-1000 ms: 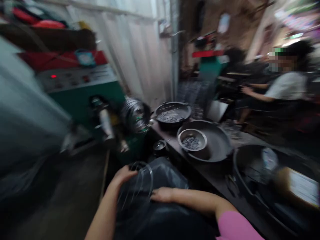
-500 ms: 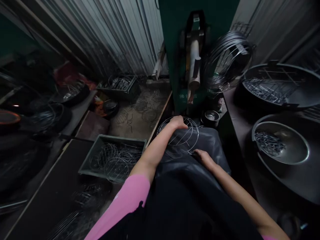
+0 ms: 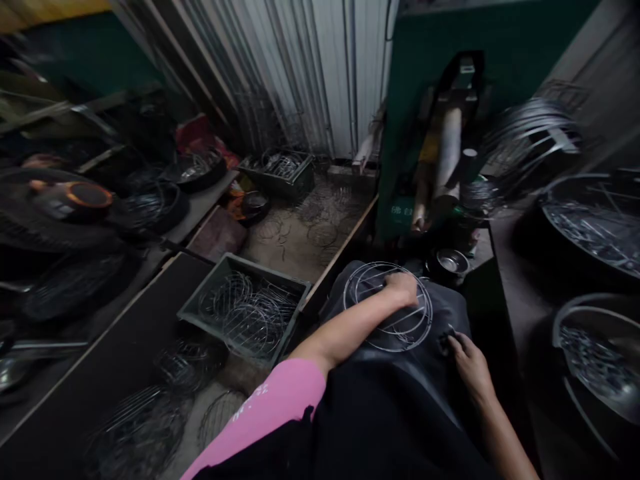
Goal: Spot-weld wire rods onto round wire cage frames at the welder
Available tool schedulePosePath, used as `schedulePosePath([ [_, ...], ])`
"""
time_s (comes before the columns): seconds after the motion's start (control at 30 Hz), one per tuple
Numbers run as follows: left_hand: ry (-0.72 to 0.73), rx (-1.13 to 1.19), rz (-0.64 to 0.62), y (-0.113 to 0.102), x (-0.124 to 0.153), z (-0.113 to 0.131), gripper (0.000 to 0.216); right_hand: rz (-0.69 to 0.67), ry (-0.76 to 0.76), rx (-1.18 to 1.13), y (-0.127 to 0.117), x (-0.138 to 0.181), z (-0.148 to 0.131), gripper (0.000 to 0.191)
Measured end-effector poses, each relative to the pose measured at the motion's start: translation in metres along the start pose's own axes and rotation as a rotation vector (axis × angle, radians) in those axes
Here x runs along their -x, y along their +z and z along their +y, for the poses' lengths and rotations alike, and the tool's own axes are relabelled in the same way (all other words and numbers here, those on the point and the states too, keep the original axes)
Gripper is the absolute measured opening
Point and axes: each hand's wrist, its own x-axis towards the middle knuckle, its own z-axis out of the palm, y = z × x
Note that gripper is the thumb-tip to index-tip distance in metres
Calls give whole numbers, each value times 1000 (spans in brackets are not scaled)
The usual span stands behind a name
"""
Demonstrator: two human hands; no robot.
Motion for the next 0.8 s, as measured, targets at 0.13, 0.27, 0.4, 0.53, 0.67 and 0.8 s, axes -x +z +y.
schedulePosePath([
  [0.13,40,7,79,10,-4,11,76,-28,133,-125,-3,-15,8,52],
  [0.27,133,41,65,4,2,8,75,-56,140,-161,-3,-14,2,55],
  [0.4,213,196,211,-27,27,-39,62,-61,151,-156,-4,-7,-6,51],
  [0.53,-19,437,258,-29,52,-113,60,-12,124,-141,-4,-8,-4,38],
  [0.67,-243,837,46,11,71,-153,66,-34,131,-128,0,-15,3,32],
  [0.8,-374,1174,66,46,85,-148,80,-51,130,-147,3,-17,3,32],
])
